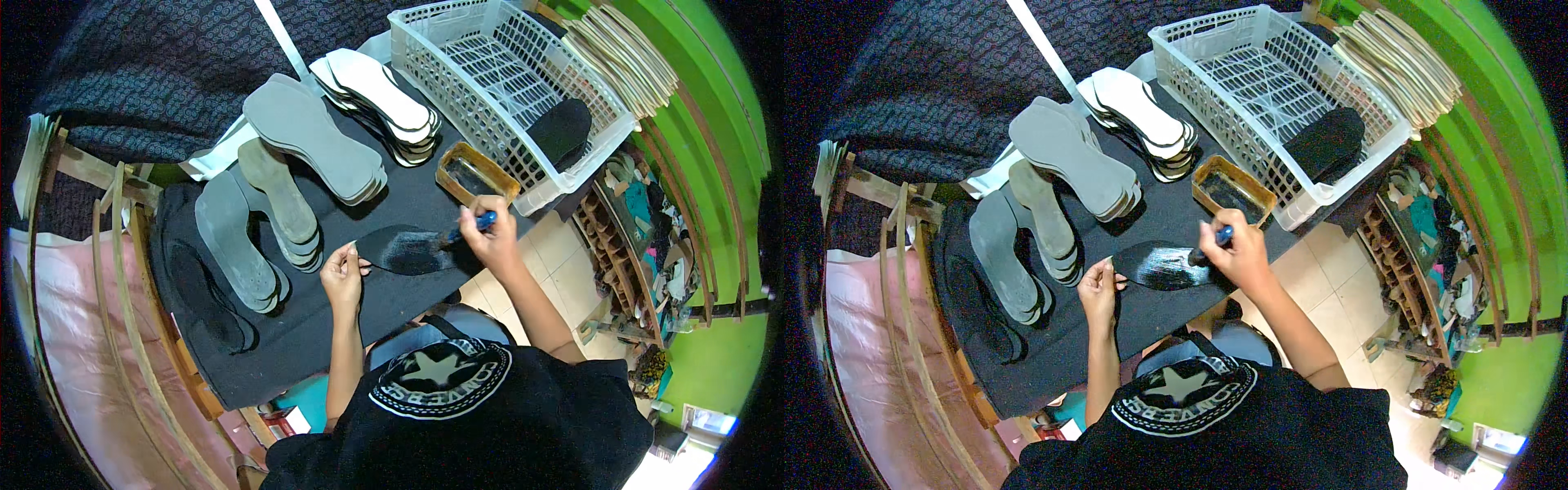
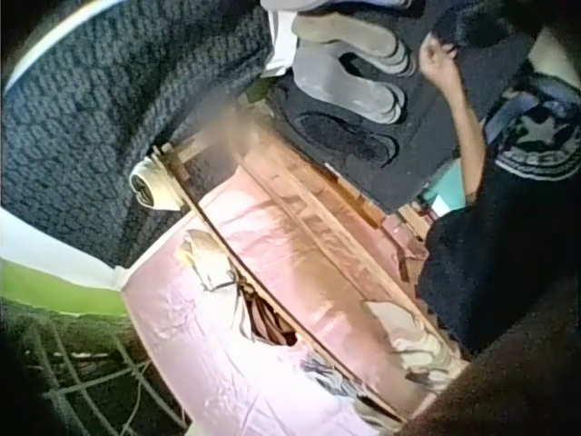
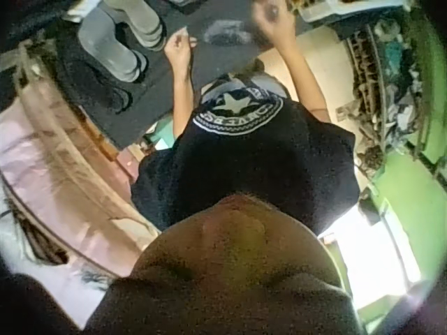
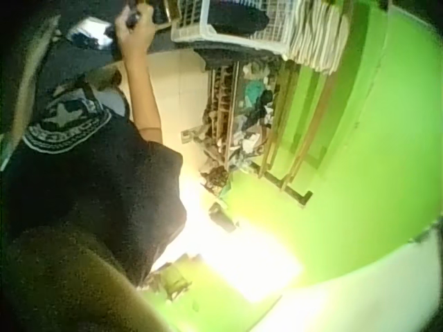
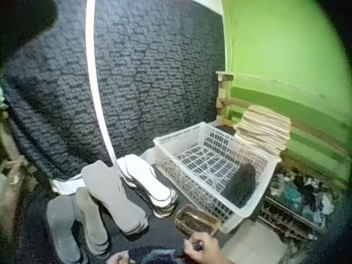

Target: The person applies glue to shoe components with a brush, dipping the brush into an adhesive container and spreading the glue onto the components.

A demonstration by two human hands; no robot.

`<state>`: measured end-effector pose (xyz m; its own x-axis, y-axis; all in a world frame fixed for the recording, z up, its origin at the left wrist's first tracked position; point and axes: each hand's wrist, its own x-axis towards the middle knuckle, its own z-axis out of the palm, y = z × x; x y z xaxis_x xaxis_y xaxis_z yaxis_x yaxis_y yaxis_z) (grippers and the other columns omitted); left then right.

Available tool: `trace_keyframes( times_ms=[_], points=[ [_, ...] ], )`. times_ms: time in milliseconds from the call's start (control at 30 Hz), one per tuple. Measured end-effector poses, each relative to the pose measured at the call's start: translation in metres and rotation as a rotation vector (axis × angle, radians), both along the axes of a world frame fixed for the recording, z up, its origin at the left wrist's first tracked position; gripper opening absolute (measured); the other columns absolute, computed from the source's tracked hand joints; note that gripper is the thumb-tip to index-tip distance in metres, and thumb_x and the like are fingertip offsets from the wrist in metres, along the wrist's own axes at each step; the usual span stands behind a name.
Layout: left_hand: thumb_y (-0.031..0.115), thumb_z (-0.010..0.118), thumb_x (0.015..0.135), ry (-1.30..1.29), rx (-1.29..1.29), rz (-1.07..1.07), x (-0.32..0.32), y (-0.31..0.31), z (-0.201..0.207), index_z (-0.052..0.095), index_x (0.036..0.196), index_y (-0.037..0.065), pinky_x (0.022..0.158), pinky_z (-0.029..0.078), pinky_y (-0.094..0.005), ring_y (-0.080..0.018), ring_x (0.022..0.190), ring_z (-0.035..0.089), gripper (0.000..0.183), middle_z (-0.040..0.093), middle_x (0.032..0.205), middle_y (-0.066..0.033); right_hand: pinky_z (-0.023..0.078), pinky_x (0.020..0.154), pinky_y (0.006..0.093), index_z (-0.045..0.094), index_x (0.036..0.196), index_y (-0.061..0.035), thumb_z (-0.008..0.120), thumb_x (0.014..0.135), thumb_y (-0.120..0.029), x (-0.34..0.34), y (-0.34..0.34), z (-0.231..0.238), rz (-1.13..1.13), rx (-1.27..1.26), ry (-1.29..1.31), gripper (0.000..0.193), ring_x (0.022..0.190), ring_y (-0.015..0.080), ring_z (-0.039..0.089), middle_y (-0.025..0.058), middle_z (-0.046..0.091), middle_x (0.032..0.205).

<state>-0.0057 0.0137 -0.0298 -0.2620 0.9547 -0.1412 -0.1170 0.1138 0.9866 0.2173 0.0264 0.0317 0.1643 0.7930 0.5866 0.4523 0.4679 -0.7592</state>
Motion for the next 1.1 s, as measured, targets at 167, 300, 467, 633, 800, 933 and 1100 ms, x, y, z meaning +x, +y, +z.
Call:
trace_keyframes(
  times_ms=[167,300,467,633,800,933,1100],
  points=[
    [0.009,0.049,0.083,0.019,-0.005,0.001,0.003,0.0,0.005,0.054,0.092,-0.006,0.047,0.044,-0.0183,-0.0081,0.054,0.053,0.018,0.054,0.068,-0.0036,0.043,0.045,0.026,0.047,0.081,-0.0042,0.065,0.07,-0.01,-0.003,0.001,0.018,-0.062,0.028,-0.186,0.022,0.047,0.0158,0.052,0.0064,0.052,0.062],
    [0.009,0.049,0.083,0.039,0.004,-0.008,0.007,0.001,0.008,0.054,0.092,-0.005,0.047,0.044,-0.0182,-0.0082,0.055,0.053,0.018,0.054,0.068,-0.0035,0.042,0.044,0.0259,0.048,0.081,-0.004,0.069,0.068,-0.018,-0.033,0.018,0.015,0.151,0.132,0.026,0.029,0.047,0.0152,0.052,0.0067,0.053,0.062],
    [0.009,0.049,0.084,0.086,0.004,-0.004,0.008,0.001,0.009,0.054,0.092,-0.006,0.046,0.043,-0.0181,-0.0079,0.054,0.053,0.018,0.054,0.068,-0.0033,0.041,0.044,0.0237,0.045,0.077,-0.0035,0.069,0.069,-0.015,-0.026,0.02,-0.004,0.06,0.092,0.018,0.028,0.046,0.0127,0.051,0.0063,0.053,0.059],
    [0.009,0.049,0.083,0.077,0.012,0.014,0.003,-0.002,0.004,0.054,0.092,-0.005,0.046,0.042,-0.0181,-0.0076,0.053,0.052,0.017,0.054,0.067,-0.0032,0.039,0.043,0.023,0.045,0.073,-0.0055,0.068,0.069,-0.012,0.0,0.004,0.005,-0.102,-0.058,0.006,0.024,0.045,0.0102,0.046,0.0032,0.048,0.054],
    [0.008,0.049,0.083,0.024,0.029,-0.017,0.006,0.0,0.002,0.054,0.093,-0.005,0.046,0.043,-0.0186,-0.0082,0.055,0.053,0.017,0.055,0.072,-0.0048,0.04,0.043,0.0224,0.047,0.076,-0.0046,0.07,0.067,-0.012,-0.018,0.011,0.012,-0.034,0.101,0.044,0.026,0.047,0.0111,0.05,0.004,0.052,0.057],
    [0.009,0.049,0.084,0.04,0.03,-0.015,0.007,-0.001,0.004,0.054,0.094,-0.005,0.047,0.043,-0.0183,-0.008,0.056,0.053,0.018,0.054,0.072,-0.0044,0.041,0.044,0.0223,0.046,0.077,-0.004,0.071,0.066,-0.013,-0.039,0.015,0.01,0.082,0.146,0.091,0.028,0.05,0.0128,0.053,0.0058,0.054,0.063],
    [0.01,0.05,0.083,0.065,0.019,0.011,0.007,-0.001,0.005,0.055,0.092,-0.005,0.047,0.043,-0.0183,-0.0072,0.054,0.052,0.017,0.053,0.069,-0.0029,0.04,0.044,0.0233,0.044,0.075,-0.0046,0.068,0.069,-0.009,-0.021,0.007,-0.005,0.055,0.206,0.063,0.025,0.049,0.0124,0.049,0.0056,0.052,0.061]
  ],
)
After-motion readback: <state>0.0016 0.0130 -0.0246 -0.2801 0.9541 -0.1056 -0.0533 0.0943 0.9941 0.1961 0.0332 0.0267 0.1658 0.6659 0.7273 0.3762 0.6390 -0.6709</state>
